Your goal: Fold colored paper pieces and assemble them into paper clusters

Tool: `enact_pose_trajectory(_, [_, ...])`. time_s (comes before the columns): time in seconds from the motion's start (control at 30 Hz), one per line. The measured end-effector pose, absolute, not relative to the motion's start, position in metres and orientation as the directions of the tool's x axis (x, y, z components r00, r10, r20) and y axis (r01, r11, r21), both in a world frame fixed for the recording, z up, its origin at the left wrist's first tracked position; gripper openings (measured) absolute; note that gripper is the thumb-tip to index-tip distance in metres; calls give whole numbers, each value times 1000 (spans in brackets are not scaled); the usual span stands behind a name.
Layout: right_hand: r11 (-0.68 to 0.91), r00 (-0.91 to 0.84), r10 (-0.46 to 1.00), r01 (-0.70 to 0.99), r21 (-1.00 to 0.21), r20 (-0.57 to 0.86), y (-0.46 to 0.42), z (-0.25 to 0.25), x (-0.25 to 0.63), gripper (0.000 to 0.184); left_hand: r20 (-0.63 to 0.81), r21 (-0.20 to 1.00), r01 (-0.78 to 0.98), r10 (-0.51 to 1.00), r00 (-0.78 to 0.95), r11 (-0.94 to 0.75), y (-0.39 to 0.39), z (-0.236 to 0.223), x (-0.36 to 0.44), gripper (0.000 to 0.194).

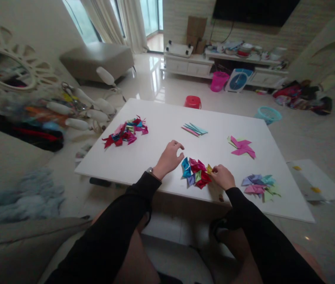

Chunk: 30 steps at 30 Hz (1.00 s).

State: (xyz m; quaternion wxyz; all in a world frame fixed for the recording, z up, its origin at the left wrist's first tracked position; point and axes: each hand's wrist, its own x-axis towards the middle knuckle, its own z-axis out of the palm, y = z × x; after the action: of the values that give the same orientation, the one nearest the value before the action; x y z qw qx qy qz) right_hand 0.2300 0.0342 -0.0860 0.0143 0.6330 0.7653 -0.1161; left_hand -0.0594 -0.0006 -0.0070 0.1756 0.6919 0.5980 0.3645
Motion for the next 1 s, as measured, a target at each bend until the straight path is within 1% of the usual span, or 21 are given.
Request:
enact_pose_trajectory(0.07, [187,-208,960,974,-125,-185,35,-85,229,28,266,673,720,964,-20,-171,0,-9,-73,14])
enact_pose_trajectory(0.17, [207,-223,959,973,-103,-176,35,-79,228,27,204,680,730,974,-98,-69,2,-15,-97,15])
enact_pose_trajectory(0.3, [206,-221,969,969,-135,-112,35,-68,228,24,73,719,681,961,-268,136,8,-27,-138,18])
enact_pose_trajectory(0.33, [207,-223,970,966,-152,-94,35,-66,228,24,26,731,651,945,-326,205,9,-30,-148,17])
enact_pose_trajectory(0.4, [219,-234,970,958,-186,-60,36,-61,228,22,-16,730,616,909,-415,294,11,-36,-168,16])
enact_pose_trajectory(0.5, [254,-262,965,938,-235,-6,36,-53,230,19,-38,718,560,827,-561,413,9,-45,-196,17])
enact_pose_trajectory(0.63, [279,-282,959,914,-296,34,35,-42,233,19,-46,688,462,668,-743,560,0,-56,-232,21])
enact_pose_trajectory(0.7, [276,-279,960,907,-317,40,34,-38,235,19,-36,669,427,601,-798,608,-6,-58,-250,22])
enact_pose_trajectory(0.8, [278,-279,959,896,-346,48,32,-35,238,19,-12,647,411,548,-836,642,-13,-59,-275,25])
enact_pose_trajectory(1.0, [292,-289,955,886,-360,64,30,-33,240,19,26,638,450,567,-824,625,-5,-66,-293,28])
